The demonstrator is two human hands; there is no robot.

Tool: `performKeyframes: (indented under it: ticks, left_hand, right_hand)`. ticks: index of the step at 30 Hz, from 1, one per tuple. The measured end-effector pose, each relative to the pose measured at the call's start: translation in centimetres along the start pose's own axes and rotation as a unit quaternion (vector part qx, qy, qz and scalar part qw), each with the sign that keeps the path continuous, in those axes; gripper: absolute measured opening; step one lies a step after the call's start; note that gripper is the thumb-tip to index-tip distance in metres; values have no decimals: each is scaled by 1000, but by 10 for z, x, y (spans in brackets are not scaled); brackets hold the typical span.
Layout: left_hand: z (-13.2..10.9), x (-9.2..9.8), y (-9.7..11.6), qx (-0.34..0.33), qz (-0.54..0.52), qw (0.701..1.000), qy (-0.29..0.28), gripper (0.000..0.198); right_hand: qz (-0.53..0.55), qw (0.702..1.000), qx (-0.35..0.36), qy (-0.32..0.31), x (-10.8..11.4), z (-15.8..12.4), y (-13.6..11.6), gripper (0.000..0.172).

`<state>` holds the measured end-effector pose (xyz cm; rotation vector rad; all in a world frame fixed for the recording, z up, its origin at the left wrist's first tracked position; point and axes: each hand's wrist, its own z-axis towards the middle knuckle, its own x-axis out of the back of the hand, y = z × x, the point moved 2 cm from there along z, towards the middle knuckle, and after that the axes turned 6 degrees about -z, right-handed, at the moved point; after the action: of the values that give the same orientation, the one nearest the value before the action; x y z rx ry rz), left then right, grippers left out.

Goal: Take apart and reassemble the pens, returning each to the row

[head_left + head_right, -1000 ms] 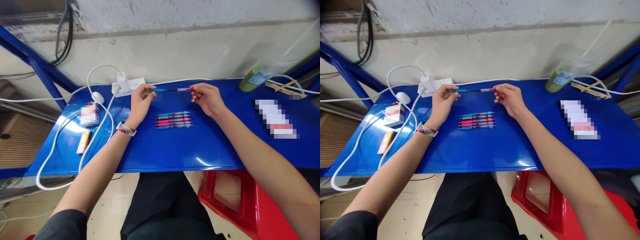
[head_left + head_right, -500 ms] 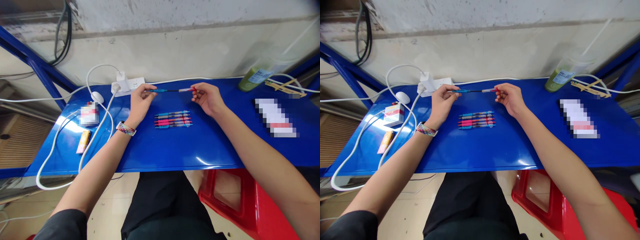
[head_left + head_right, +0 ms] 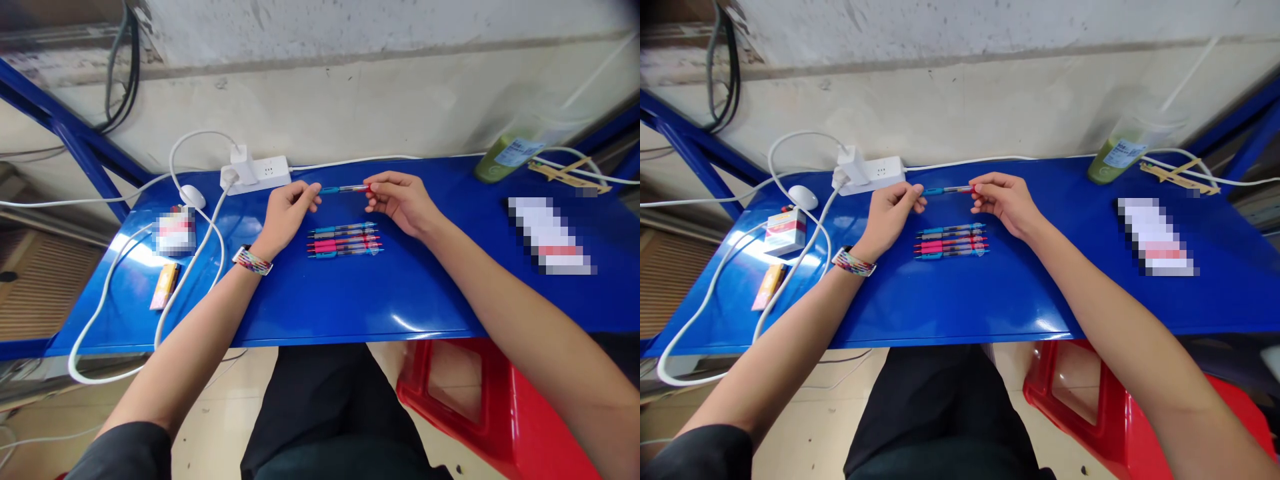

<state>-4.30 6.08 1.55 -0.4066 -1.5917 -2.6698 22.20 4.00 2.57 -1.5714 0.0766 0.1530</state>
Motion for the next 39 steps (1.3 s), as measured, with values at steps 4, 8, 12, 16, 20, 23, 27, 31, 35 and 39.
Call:
performKeyframes:
  ticks: [4, 8, 12, 16, 20, 23, 27, 31, 35, 39]
  left_hand:
    - [-2, -1, 1, -8, -31, 999, -11, 30]
    - [-2, -2, 0, -1, -38, 999, -22, 35]
    - [-1, -2, -1, -23, -34, 999, -23, 49]
    - [-1, -3, -2, 9, -29, 999, -25, 32]
    - [-2, -3, 0, -10, -11, 1000, -19, 25]
    - [-1, -2, 2, -16, 6, 1000, -17, 26]
    - [-1, -2, -1, 5, -4, 1000, -15, 19]
    - [-1, -2, -1, 4, -11, 1000, -14, 15]
    - [-2, -2, 1, -9, -13, 1000, -2, 14]
    - [-2, -3, 4, -19, -7, 1000, 7, 14]
  right_hand:
    - [5, 1000, -7, 11, 1, 1, -1, 20]
    - [1, 1000, -9, 4, -1, 0, -1, 23]
    - [7, 1000, -2, 1, -2, -1, -1, 24]
    - [3, 1000, 1, 1, -3, -2, -1, 22]
    - [-2, 1000, -1, 8, -3, -1, 0, 23]
    - [0, 1000, 2, 10, -2, -1, 1, 25]
    - [-1, 1000, 15, 8, -2, -2, 1, 26]
    - [-1, 1000, 13, 4, -2, -2, 2, 22]
    - [1, 1000, -13, 3, -1, -1, 4, 18]
    - [24, 999, -33, -13, -1, -1, 2, 16]
